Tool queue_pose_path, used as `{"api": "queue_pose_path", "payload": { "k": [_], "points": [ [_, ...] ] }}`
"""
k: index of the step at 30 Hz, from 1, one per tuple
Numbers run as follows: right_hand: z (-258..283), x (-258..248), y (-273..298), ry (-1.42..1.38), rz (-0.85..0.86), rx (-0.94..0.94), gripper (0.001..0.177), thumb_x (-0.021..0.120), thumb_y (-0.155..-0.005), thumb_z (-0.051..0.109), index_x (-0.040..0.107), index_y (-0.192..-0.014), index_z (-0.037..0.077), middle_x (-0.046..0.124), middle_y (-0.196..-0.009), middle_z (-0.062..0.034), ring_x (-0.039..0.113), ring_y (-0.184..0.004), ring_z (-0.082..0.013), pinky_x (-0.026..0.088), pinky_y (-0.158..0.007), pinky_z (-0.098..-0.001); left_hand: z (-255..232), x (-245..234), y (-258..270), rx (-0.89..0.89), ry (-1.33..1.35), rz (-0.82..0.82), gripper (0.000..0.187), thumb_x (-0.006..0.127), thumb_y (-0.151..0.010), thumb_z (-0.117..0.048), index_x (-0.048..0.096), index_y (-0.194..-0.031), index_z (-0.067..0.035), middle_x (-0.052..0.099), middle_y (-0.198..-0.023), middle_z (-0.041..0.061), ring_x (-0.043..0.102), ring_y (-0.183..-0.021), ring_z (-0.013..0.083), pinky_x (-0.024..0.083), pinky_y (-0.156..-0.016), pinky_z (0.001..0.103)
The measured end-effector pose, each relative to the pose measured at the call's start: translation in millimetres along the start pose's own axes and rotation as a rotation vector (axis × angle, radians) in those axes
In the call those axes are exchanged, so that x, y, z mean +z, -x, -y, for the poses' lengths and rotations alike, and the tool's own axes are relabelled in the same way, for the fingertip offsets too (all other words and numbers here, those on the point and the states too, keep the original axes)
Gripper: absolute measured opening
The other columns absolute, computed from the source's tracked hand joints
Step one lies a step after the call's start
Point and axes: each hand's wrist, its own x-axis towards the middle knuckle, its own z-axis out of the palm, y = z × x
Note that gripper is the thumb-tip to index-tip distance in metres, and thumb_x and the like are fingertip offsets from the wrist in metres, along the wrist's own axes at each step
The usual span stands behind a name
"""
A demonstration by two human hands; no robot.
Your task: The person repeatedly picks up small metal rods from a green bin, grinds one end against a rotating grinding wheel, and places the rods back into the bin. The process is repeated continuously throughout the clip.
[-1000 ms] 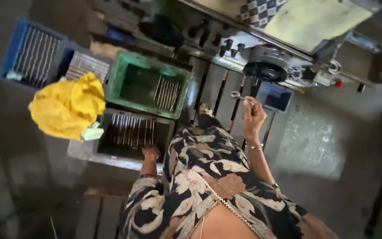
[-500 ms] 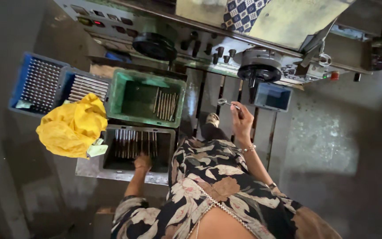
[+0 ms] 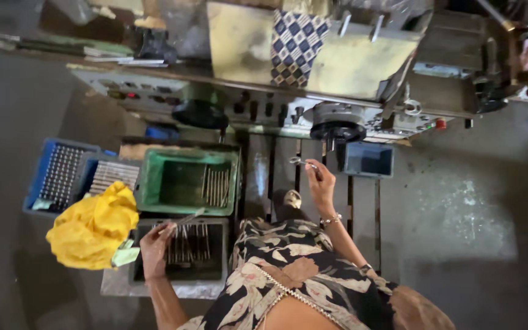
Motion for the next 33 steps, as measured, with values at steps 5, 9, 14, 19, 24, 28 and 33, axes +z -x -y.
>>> {"api": "queue_pose_path", "payload": {
  "k": [5,9,14,19,24,28,33],
  "points": [
    [7.9,-9.4,-25.0,-0.068,0.029,-0.039,0.019,0.07,-0.099,0.016,0.074,-0.113,0.003,0.053,-0.073,0.0106,0.04,-0.063,0.0011,0.031,-0.052,-0.0202,-49.0,118.7,-49.2,0.752,-0.873,-0.229,0.017,0.069,-0.106,-0.015,0.071,-0.117,-0.001,0.07,-0.116,0.012,0.066,-0.101,0.0234,0.055,-0.092,0.033],
    [23.4,-23.3,-51.6,-0.127,0.047,-0.074,0.018,0.068,-0.102,0.015,0.074,-0.114,0.002,0.052,-0.075,0.0099,0.038,-0.065,0.0009,0.028,-0.053,-0.02,-82.5,262.5,-86.6,-0.035,1.05,0.106,0.024,0.063,-0.097,-0.015,0.059,-0.121,-0.016,0.061,-0.082,0.001,0.06,-0.073,0.0128,0.054,-0.07,0.029],
    [46.7,-59.3,-84.9,-0.253,0.03,-0.102,0.019,0.065,-0.103,0.015,0.072,-0.117,0.004,0.056,-0.076,0.01,0.041,-0.061,0.0012,0.032,-0.052,-0.019,-102.6,419.2,-49.7,0.179,0.071,0.597,0.042,0.057,-0.107,-0.029,0.048,-0.146,-0.02,0.046,-0.076,-0.009,0.04,-0.061,0.0021,0.034,-0.05,0.018],
    [52.5,-108.2,-110.2,-0.281,0.002,-0.099,0.018,0.065,-0.104,0.014,0.072,-0.118,0.004,0.057,-0.076,0.0088,0.042,-0.062,0.0009,0.032,-0.052,-0.0195,-105.6,517.1,-36.1,0.201,0.22,0.751,0.041,0.064,-0.103,-0.025,0.05,-0.14,-0.018,0.049,-0.074,-0.008,0.042,-0.061,0.002,0.032,-0.049,0.019],
    [44.0,-139.9,-129.1,-0.18,0.019,-0.225,0.02,0.059,-0.11,0.02,0.067,-0.119,0.005,0.055,-0.079,0.0079,0.046,-0.063,-0.0004,0.038,-0.054,-0.0212,-116.9,556.5,-24.8,0.212,0.358,0.692,0.038,0.075,-0.099,-0.019,0.054,-0.13,-0.013,0.059,-0.088,-0.006,0.05,-0.069,0.0038,0.04,-0.056,0.022],
    [25.3,-159.2,-143.4,-0.935,0.354,0.591,0.027,0.056,-0.102,0.038,0.068,-0.106,0.014,0.032,-0.051,0.0116,0.028,-0.038,-0.0015,0.025,-0.036,-0.0226,-141.1,549.6,-37.7,0.928,-0.111,0.796,0.037,0.079,-0.096,-0.024,0.061,-0.125,-0.01,0.06,-0.081,0.003,0.053,-0.06,0.0118,0.044,-0.054,0.026],
    [2.8,-169.4,-173.9,-0.943,0.597,0.783,0.054,0.048,-0.106,0.059,0.058,-0.08,0.013,0.028,-0.049,0.0092,0.024,-0.035,-0.0062,0.021,-0.032,-0.0252,-163.0,552.6,-56.8,1.184,-0.295,0.842,0.032,0.08,-0.095,-0.029,0.062,-0.116,-0.013,0.071,-0.087,0.007,0.064,-0.065,0.017,0.049,-0.055,0.028]
  ]
}}
